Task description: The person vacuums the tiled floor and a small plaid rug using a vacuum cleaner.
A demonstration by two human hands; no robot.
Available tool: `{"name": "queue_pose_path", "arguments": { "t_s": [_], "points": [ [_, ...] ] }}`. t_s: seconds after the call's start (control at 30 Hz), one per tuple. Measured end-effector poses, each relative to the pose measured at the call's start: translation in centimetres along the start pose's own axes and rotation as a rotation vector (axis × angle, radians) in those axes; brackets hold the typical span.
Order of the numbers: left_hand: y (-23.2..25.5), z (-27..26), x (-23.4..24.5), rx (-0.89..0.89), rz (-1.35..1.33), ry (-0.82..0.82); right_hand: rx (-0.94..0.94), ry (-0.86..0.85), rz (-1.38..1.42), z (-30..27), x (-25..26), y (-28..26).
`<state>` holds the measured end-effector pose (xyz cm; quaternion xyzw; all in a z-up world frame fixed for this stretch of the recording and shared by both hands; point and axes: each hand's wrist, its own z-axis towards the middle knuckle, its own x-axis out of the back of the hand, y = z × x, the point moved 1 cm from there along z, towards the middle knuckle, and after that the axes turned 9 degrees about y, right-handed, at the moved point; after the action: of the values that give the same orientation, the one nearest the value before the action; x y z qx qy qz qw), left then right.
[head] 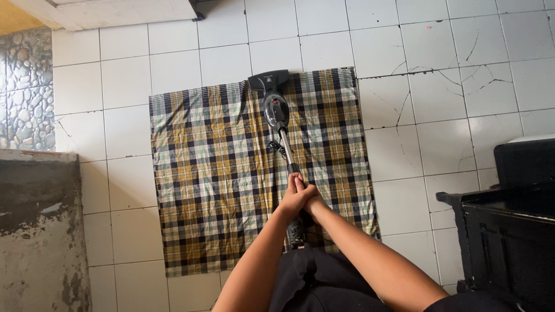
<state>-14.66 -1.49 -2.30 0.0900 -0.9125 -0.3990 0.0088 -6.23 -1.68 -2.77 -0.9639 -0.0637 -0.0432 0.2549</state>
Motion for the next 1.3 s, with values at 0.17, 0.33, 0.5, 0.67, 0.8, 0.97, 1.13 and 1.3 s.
{"name": "queue_pose_path", "arguments": {
  "t_s": [0.17,0.33,0.5,0.67,0.8,0.97,1.13,1.3],
  "points": [
    [1.5,1.1,-0.1,0.051,0.154,0.012,0.112,-0.004,-0.072,0.8,0.6,-1.6],
    [4.8,2.3,-1.5,-0.042,0.127,0.029,0.266,-0.062,0.092,0.9,1.2,-4.9],
    [7.6,1.0,-1.7,-0.133,0.064,-0.021,0.223,-0.058,0.168,-0.6,1.6,-7.4],
    [7.0,-3.2,-0.6,-0.234,0.063,-0.069,0.35,-0.017,0.155,-5.2,1.2,-6.2],
    [7.0,-7.1,0.3,-0.309,-0.058,-0.104,0.363,0.014,0.099,-10.4,1.2,-5.1],
    [5.7,-12.0,2.3,-0.236,-0.049,-0.114,0.304,0.08,0.077,-15.1,0.0,-3.3],
    [3.3,-16.0,5.4,-0.258,-0.086,-0.172,0.259,0.082,0.108,-17.5,-2.5,1.2],
    [1.4,-19.9,8.0,-0.171,0.011,-0.167,0.267,0.058,0.158,-17.9,-4.7,6.1]
  ]
}}
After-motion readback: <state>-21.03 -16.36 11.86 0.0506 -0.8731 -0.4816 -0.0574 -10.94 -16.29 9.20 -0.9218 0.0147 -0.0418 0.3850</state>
